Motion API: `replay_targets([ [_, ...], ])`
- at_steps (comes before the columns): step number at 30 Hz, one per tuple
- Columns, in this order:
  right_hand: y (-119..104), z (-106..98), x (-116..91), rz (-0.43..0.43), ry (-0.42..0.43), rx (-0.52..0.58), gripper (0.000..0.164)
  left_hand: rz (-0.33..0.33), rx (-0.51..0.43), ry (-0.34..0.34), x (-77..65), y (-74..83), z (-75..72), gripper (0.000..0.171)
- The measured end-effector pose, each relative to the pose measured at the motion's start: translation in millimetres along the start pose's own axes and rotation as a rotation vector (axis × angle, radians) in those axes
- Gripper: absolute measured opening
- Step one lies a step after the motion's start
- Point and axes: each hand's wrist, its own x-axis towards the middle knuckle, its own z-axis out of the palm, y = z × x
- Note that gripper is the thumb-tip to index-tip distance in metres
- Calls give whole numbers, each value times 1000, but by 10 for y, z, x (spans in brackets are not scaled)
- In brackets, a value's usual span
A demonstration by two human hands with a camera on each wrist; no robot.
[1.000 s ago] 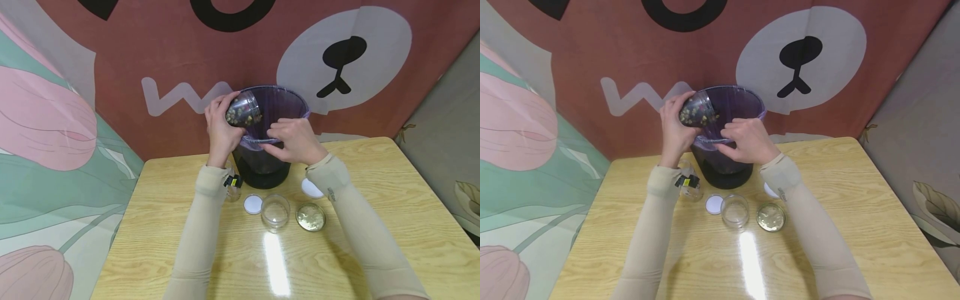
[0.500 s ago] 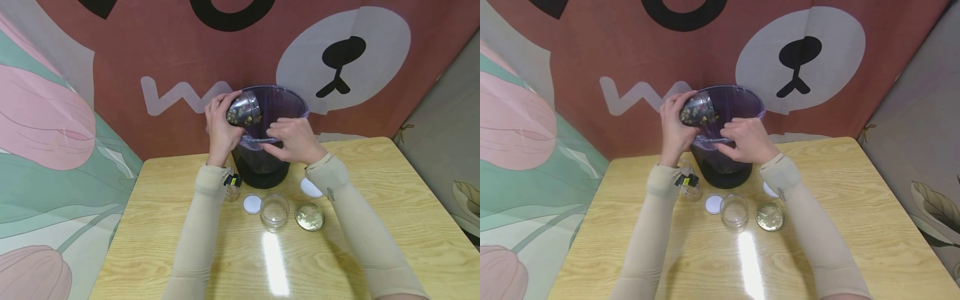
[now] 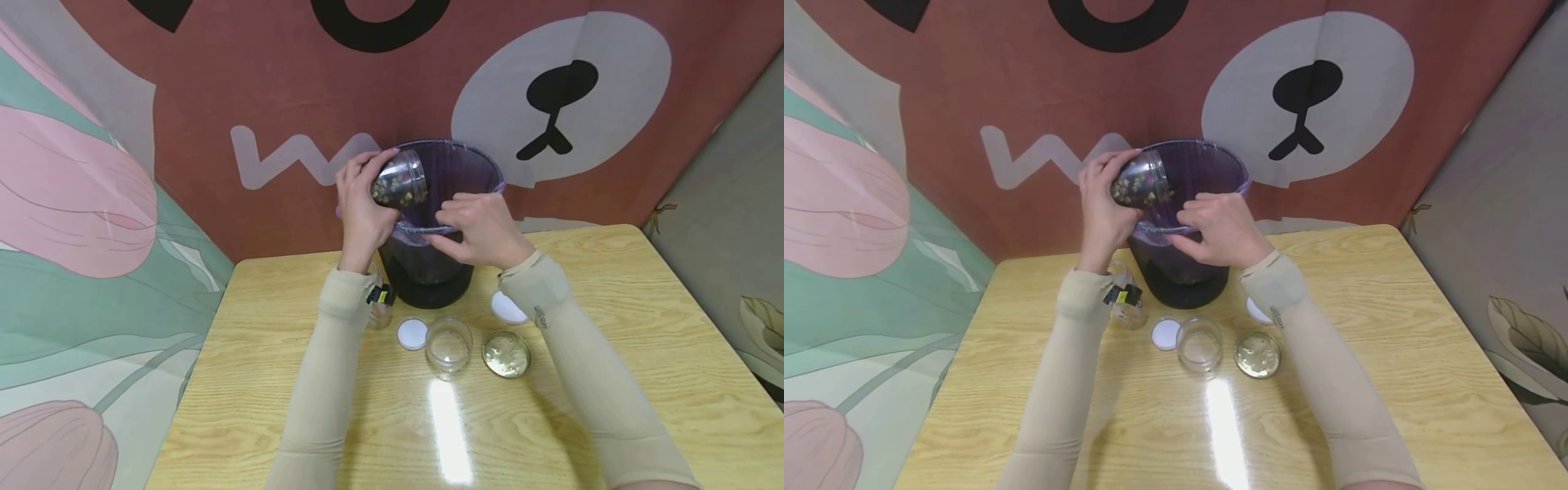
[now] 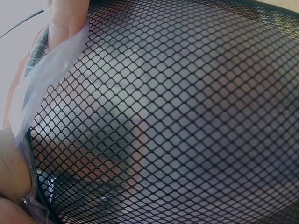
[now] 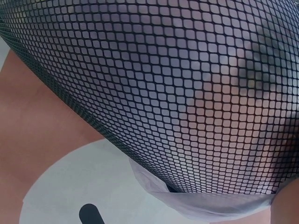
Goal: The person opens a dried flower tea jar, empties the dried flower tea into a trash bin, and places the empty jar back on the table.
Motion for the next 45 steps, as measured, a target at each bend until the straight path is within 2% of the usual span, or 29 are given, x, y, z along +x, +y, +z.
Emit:
replay_targets([
  [26,7,4,-3,3,-3,-2,39,14,-6,-13,0,-5,-5,88],
  [45,13,10,-5,-1,-2,-3,39,19,43,-39,-14,37,-25,87],
])
